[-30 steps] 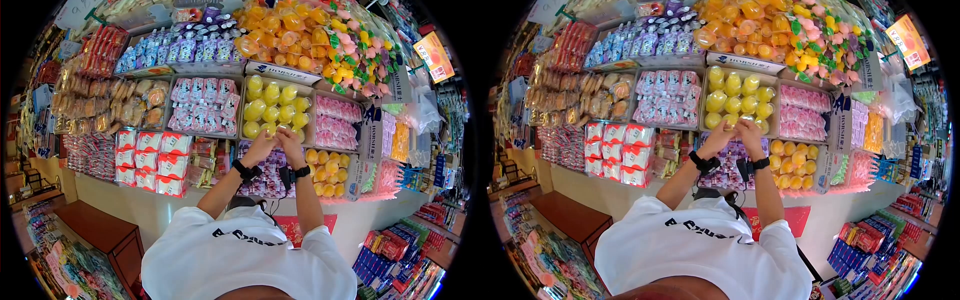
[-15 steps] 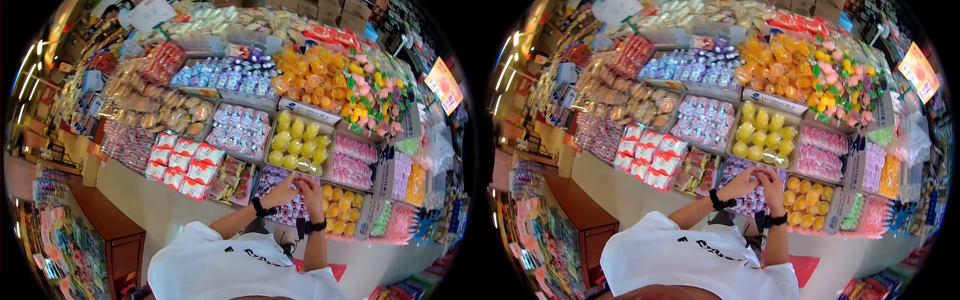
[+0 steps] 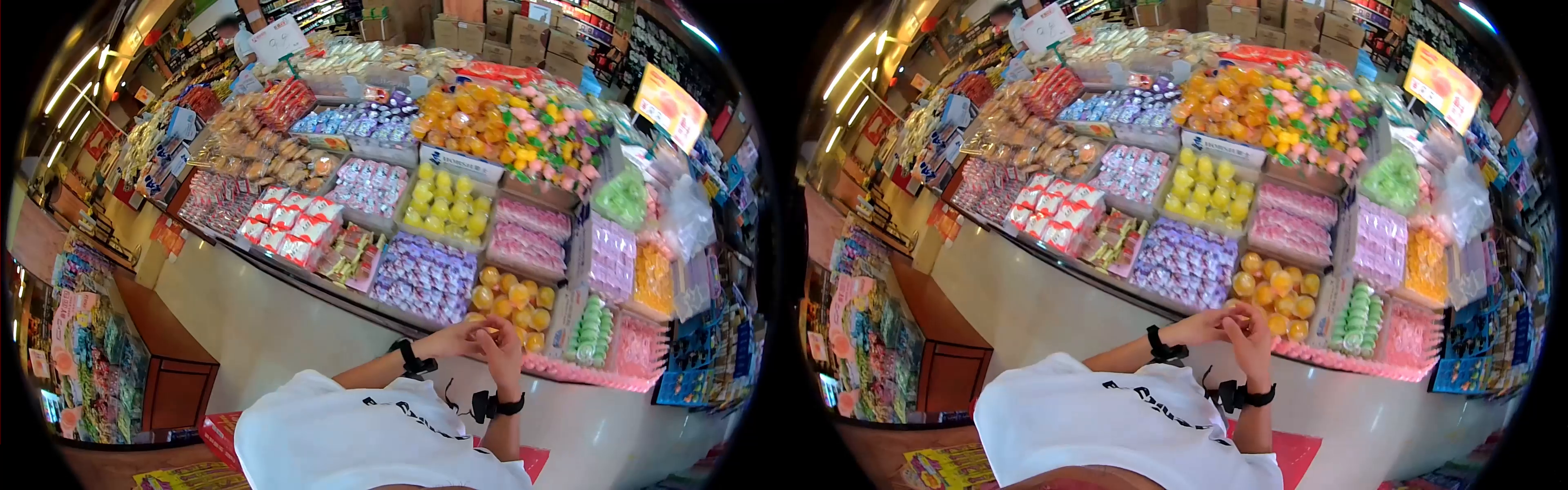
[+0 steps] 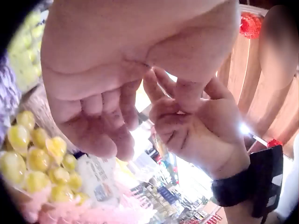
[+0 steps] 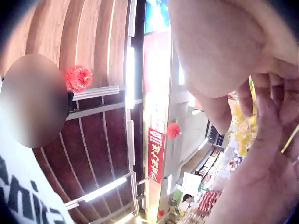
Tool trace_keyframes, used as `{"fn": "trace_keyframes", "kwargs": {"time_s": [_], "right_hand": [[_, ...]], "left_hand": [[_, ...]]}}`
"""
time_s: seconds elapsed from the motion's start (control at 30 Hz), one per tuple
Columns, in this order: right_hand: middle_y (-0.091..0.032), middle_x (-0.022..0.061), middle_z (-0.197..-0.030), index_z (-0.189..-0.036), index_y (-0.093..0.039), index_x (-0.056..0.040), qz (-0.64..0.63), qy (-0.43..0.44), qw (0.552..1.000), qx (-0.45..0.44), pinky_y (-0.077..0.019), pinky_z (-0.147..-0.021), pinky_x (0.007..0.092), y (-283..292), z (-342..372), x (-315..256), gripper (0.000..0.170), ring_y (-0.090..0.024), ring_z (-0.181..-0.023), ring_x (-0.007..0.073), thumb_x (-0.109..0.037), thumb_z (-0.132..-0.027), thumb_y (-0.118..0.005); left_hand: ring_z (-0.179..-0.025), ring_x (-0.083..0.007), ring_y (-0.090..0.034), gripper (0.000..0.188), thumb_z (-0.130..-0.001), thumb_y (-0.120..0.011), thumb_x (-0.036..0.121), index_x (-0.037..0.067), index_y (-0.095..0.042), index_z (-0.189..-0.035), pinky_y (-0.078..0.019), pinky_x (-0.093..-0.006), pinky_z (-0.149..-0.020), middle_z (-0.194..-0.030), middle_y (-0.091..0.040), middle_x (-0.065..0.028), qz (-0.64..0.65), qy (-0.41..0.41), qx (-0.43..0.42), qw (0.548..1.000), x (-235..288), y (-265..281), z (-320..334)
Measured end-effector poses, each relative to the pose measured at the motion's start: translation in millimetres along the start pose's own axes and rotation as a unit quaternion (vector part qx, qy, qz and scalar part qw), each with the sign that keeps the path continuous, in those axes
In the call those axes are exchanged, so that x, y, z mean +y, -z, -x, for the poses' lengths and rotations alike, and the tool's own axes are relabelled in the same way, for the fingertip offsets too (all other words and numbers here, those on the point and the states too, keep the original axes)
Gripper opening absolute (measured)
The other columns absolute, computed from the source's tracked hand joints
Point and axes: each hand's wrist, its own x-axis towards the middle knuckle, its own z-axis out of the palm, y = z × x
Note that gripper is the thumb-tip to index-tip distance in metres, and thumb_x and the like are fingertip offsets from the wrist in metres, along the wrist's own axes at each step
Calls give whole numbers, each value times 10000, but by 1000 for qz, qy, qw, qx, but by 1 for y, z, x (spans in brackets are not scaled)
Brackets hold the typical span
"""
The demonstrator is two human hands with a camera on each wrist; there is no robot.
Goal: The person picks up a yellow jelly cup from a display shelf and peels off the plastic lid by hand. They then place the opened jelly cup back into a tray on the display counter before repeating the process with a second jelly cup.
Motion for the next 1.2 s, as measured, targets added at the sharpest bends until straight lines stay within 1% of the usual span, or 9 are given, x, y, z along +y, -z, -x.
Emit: {"fn": "trace_keyframes", "kwargs": {"time_s": [0.13, 0.17, 0.27, 0.47, 0.67, 0.73, 0.97, 1.03, 1.2], "right_hand": [[-600, 26, -955, -1211, -523, -13, 46, 89, 994, -36, -461, -651, 192, 56, 74, 19, 350, -556, -752, 67, 17, -875, -613], [-560, 2, -923, -1235, -524, -24, -16, -3, 999, -50, -414, -593, 177, 66, 100, 14, 401, -479, -689, 32, 24, -851, -631], [-520, -19, -896, -1259, -515, -30, -32, 44, 998, -27, -367, -550, 174, 91, 153, 17, 439, -405, -651, 12, 12, -841, -645], [-592, 147, -1140, -1293, -493, -1, -117, 66, 988, 70, -452, -542, 240, 121, 244, 7, 537, -541, -710, 116, -163, -828, -707], [-604, 86, -1131, -1294, -500, 3, -152, 169, 958, 173, -476, -692, 222, 154, 312, 10, 482, -581, -948, 123, -115, -862, -677], [-606, 86, -1124, -1282, -508, 3, -177, 184, 942, 220, -467, -681, 218, 165, 333, 15, 469, -577, -929, 116, -130, -864, -677], [-623, 106, -1034, -1233, -540, 4, -194, 209, 883, 372, -478, -642, 237, 209, 388, 10, 489, -592, -842, 137, -259, -854, -701], [-612, 95, -1015, -1234, -538, 10, -204, 232, 865, 396, -478, -665, 240, 229, 399, 5, 486, -585, -842, 138, -242, -852, -702], [-584, 84, -987, -1253, -518, 16, -217, 279, 853, 384, -455, -766, 247, 284, 419, -21, 458, -533, -850, 117, -160, -864, -685]], "left_hand": [[-1122, -156, -536, 445, -906, -643, 92, 12, -467, -1306, -450, -301, -957, -1228, -556, -83, -295, -64, -225, 927, -51, -60, -9], [-1190, -150, -495, 536, -896, -655, 90, 12, -418, -1371, -434, -303, -990, -1286, -520, -98, -321, -25, -230, 918, -63, -75, -7], [-1071, -170, -561, 583, -765, -753, 63, 16, -488, -1283, -504, -312, -884, -1183, -567, -78, -111, 23, -273, 955, -93, -126, -6], [-1012, -153, -578, 492, -858, -670, 125, 46, -478, -1304, -531, -285, -793, -1141, -585, -74, 1, 212, -418, 883, -93, -207, -3], [-895, -104, -614, 413, -884, -643, 66, 17, -494, -1266, -509, -222, -664, -1056, -620, -63, -71, 201, -505, 837, -100, -290, -16], [-769, -119, -614, 316, -925, -640, 146, 29, -533, -1199, -521, -241, -621, -993, -624, -44, -48, 64, -509, 857, -123, -317, -17], [-805, -98, -611, 330, -877, -673, 88, 32, -524, -1165, -499, -232, -662, -922, -623, -42, -84, 239, -600, 759, -154, -405, -47], [-888, -133, -617, 358, -823, -722, 44, 29, -528, -1125, -518, -270, -737, -953, -626, -56, -153, 112, -681, 708, -173, -429, -64], [-999, -161, -613, 424, -817, -729, 26, 5, -506, -1176, -527, -296, -822, -1085, -623, -89, -123, 212, -766, 594, -176, -501, -116]]}}
